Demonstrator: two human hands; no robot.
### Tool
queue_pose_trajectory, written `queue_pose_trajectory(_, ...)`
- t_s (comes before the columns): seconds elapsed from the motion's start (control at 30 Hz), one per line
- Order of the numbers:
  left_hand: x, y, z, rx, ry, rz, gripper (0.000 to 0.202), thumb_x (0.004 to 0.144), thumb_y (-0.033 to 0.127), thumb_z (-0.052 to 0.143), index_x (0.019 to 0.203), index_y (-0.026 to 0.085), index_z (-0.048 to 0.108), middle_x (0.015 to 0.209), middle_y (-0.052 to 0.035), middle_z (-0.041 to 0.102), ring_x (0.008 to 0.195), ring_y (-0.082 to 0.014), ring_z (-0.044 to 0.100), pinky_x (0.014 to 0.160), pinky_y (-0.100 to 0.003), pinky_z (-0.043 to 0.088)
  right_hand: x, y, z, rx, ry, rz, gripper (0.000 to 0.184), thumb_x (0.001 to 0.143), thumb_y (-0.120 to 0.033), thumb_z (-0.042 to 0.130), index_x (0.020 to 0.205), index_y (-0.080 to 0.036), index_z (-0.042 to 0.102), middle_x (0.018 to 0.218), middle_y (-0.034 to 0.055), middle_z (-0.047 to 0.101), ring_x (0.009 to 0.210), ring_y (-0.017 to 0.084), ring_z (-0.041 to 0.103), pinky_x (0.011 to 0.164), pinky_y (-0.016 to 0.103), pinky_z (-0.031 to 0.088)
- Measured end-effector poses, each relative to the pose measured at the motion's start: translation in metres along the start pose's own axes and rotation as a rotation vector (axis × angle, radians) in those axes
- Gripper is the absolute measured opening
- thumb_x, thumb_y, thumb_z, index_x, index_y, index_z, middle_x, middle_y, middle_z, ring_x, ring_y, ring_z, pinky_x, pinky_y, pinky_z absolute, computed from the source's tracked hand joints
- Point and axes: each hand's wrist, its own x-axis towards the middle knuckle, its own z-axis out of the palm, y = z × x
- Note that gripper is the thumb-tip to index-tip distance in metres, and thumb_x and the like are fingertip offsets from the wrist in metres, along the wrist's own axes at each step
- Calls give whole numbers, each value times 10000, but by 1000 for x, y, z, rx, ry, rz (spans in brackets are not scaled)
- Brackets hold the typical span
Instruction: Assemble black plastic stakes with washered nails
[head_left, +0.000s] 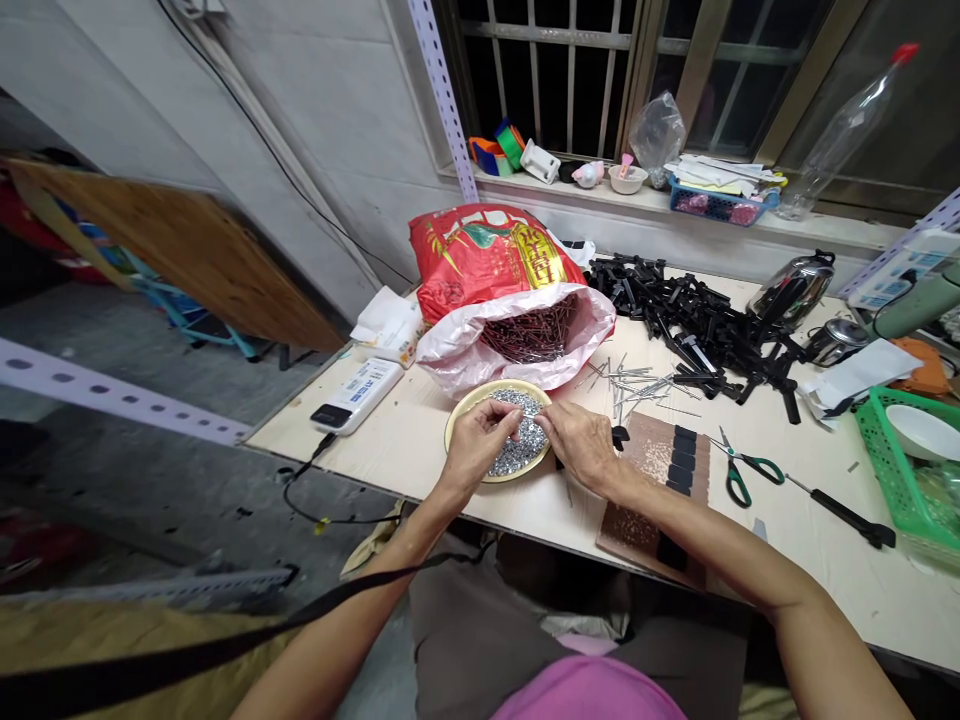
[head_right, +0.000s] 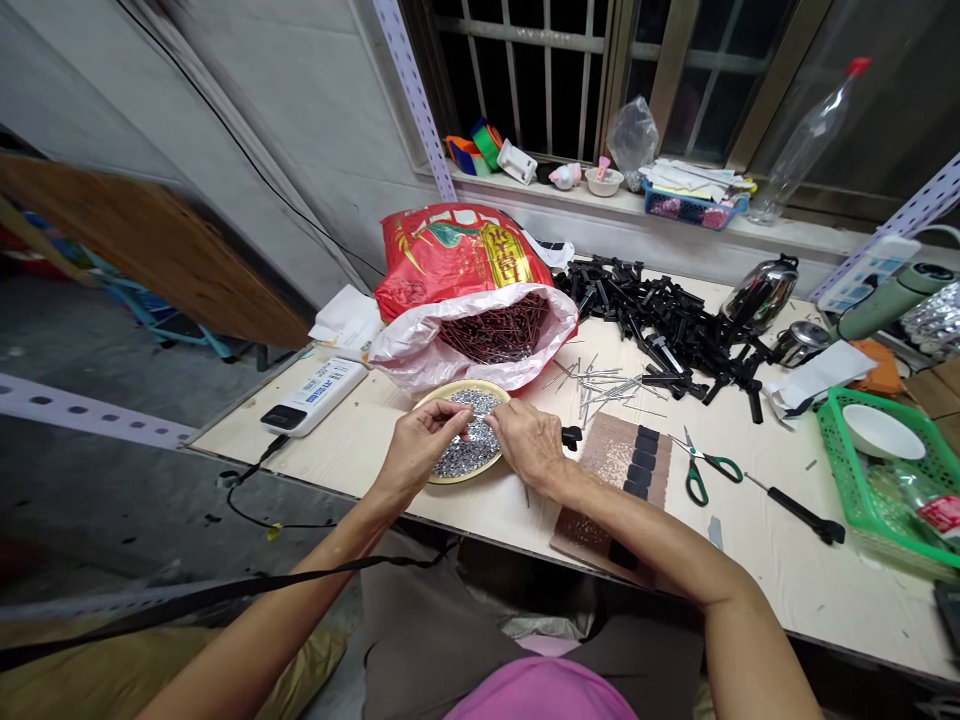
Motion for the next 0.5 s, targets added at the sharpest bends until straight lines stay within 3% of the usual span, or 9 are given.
queue_pose_trajectory(0.13, 0, 2, 0, -4, -12, -7, 274, 605, 391, 744, 678, 154, 629, 519, 32, 569, 516, -118, 531, 584, -255, 442, 0, 2, 0, 61, 9, -17, 130, 958, -255, 488, 1002, -198, 597, 924, 34, 652, 797, 134, 598, 569, 218, 350)
queue_pose_trajectory(0.3, 0, 4, 0, 4, -4, -11, 279, 592, 392, 753, 677, 155, 631, 529, 32, 569, 515, -117, 532, 588, -259, 446, -1, 3, 2, 30, 51, -59, 179, 975, -245, 444, 919, -187, 603, 846, 40, 632, 756, 135, 581, 589, 226, 360)
queue_pose_trajectory(0.5, 0, 6, 2, -5, -29, -22, 320, 572, 428, 779, 671, 155, 644, 543, 28, 581, 518, -112, 533, 575, -248, 448, -4, 8, 3, 274, 20, 14, 114, 942, -232, 497, 1007, -195, 583, 910, 18, 605, 757, 125, 574, 626, 215, 421)
